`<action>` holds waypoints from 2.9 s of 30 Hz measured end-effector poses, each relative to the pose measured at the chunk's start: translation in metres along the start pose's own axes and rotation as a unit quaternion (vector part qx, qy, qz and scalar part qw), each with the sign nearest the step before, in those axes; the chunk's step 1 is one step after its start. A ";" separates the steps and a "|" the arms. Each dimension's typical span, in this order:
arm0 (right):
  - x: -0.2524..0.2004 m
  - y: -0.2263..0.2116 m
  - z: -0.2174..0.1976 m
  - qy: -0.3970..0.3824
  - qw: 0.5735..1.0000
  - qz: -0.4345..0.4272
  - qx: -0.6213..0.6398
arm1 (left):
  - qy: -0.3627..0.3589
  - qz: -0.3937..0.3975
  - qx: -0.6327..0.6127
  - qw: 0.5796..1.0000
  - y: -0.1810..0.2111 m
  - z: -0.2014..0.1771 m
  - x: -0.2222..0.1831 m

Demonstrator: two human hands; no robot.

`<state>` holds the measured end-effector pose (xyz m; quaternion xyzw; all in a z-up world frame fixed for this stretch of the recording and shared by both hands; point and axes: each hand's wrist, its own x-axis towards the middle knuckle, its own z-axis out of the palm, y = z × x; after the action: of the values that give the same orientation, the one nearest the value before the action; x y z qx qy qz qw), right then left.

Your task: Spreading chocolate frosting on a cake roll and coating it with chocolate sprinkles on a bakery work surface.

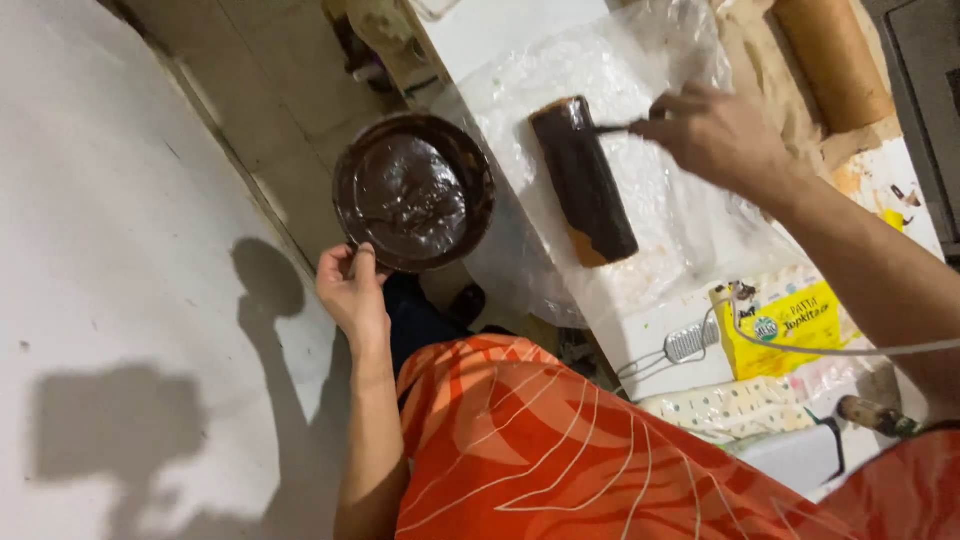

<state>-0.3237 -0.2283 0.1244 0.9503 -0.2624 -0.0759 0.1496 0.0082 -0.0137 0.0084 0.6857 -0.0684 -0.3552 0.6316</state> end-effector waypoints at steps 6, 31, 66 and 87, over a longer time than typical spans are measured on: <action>-0.043 -0.059 -0.030 -0.283 0.957 -0.055 -0.015 | -0.005 0.000 0.005 1.000 -0.012 0.003 -0.004; -0.124 -0.048 0.004 -0.085 0.988 -0.042 0.124 | -0.002 0.037 0.042 0.998 -0.018 0.008 -0.008; -0.116 -0.019 0.038 0.013 0.990 -0.016 0.142 | 0.001 0.034 0.017 0.999 -0.019 0.018 -0.017; -0.177 -0.010 0.044 -0.013 0.961 0.050 0.273 | -0.021 -0.015 0.067 0.997 0.009 0.038 -0.016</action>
<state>-0.4796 -0.1386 0.0915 0.9394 -0.3227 -0.0059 -0.1153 -0.0220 -0.0378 0.0252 0.7199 -0.0948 -0.3736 0.5772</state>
